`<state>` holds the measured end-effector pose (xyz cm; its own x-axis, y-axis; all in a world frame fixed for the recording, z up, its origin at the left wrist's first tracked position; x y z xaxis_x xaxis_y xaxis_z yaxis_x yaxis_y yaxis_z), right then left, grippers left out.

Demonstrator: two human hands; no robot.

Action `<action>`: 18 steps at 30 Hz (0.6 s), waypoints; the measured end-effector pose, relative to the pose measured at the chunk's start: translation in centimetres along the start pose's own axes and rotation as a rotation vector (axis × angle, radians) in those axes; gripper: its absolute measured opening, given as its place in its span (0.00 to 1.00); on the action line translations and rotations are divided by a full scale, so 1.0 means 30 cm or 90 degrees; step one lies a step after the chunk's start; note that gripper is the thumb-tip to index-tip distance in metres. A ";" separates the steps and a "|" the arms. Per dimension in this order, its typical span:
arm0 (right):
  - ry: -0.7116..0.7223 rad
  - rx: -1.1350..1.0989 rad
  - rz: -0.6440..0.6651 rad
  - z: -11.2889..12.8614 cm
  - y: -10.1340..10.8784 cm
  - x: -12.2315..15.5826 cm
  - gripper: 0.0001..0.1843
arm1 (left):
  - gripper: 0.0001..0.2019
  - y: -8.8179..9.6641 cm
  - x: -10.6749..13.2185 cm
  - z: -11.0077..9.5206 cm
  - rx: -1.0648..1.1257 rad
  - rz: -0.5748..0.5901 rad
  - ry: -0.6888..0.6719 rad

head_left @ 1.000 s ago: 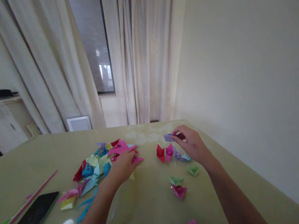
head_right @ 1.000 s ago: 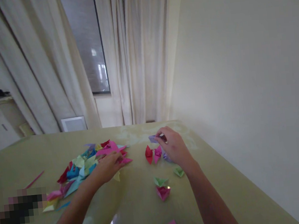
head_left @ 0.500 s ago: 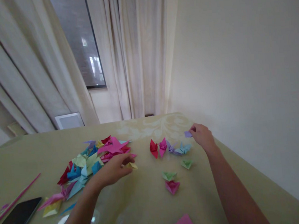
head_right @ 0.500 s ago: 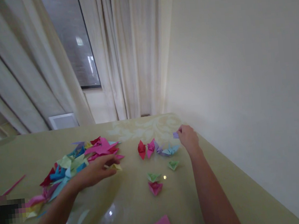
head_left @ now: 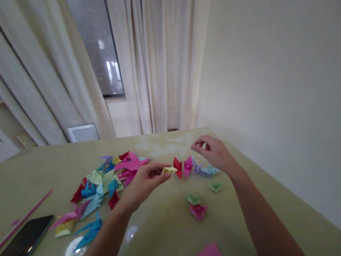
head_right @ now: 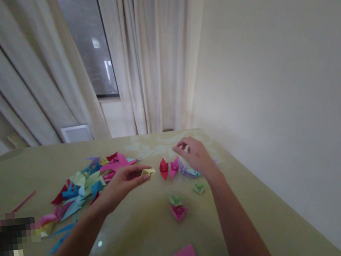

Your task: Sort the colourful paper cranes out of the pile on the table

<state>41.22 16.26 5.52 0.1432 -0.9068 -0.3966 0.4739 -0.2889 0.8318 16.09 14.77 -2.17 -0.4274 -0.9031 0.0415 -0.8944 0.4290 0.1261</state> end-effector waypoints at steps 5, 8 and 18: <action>0.244 -0.255 0.236 0.329 -0.125 0.074 0.09 | 0.23 -0.134 0.001 0.048 0.248 0.048 0.080; 0.241 -0.200 0.219 0.341 -0.110 0.094 0.12 | 0.22 -0.149 -0.002 0.081 0.319 0.016 0.106; 0.235 -0.067 0.237 0.320 -0.136 0.084 0.11 | 0.14 0.006 -0.035 0.089 -0.220 -0.183 -0.004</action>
<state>31.31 12.20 4.86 0.6050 -0.7684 -0.2085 0.4153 0.0811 0.9061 16.03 15.85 -4.83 -0.1691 -0.9843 -0.0498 -0.8808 0.1283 0.4557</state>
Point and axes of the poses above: each hand's wrist, its own x-axis away from the middle knuckle, its own y-axis out of the back of the hand, z = x × y, the point moved 9 cm from there along -x, towards the middle knuckle, and after that the axes turned 9 degrees about y, right-handed, at the moved point
